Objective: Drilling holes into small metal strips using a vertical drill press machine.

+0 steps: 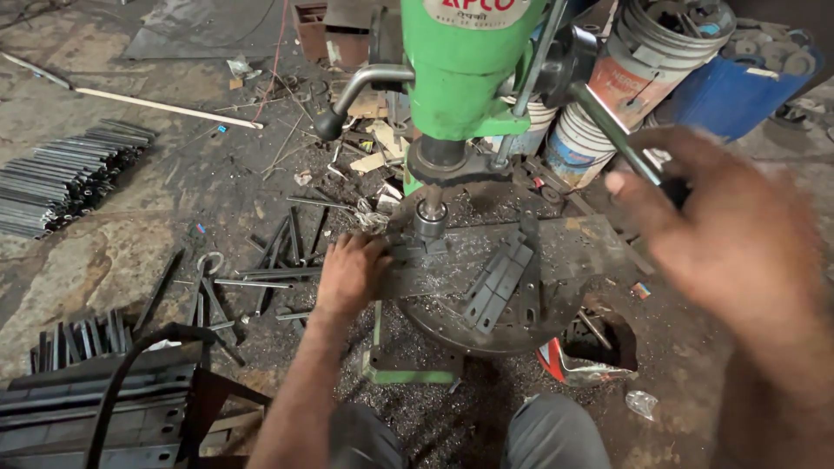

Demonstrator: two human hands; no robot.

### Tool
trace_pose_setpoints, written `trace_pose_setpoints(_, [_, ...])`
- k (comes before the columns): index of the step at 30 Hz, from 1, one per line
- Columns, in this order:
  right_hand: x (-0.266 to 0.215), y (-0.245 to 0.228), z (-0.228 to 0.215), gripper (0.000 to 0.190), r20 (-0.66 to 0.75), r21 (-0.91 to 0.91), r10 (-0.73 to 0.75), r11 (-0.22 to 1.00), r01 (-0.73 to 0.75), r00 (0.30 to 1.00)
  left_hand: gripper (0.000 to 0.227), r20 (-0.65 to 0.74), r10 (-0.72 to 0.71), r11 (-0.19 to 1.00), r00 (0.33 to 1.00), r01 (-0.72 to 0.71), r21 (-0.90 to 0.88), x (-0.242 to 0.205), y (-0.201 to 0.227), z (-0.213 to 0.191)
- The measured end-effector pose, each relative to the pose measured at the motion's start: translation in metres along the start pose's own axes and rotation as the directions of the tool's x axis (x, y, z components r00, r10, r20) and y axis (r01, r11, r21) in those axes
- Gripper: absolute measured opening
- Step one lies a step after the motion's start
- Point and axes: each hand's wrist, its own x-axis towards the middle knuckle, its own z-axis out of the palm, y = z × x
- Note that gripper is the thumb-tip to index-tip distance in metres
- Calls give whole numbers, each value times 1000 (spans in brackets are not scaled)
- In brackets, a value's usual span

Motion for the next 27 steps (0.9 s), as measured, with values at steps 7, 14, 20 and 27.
trace_pose_setpoints(7, [4, -15, -10, 44, 78, -289, 55, 957, -30, 995, 39, -29, 165, 983, 986, -162, 90, 12, -52, -2])
trace_pose_setpoints(14, [-1, -5, 1, 38, 31, -20, 26, 999, -25, 999, 39, 36, 121, 988, 992, -124, 96, -7, -64, -24])
trace_pose_setpoints(20, [-3, -7, 0, 39, 89, -7, 90, 996, -90, 992, 37, 131, 70, 987, 989, -88, 135, -6, -49, -29])
trace_pose_setpoints(27, [-3, -21, -3, 36, 0, -47, 45, 998, -45, 999, 34, -28, 257, 965, 966, -255, 53, 19, -18, -6])
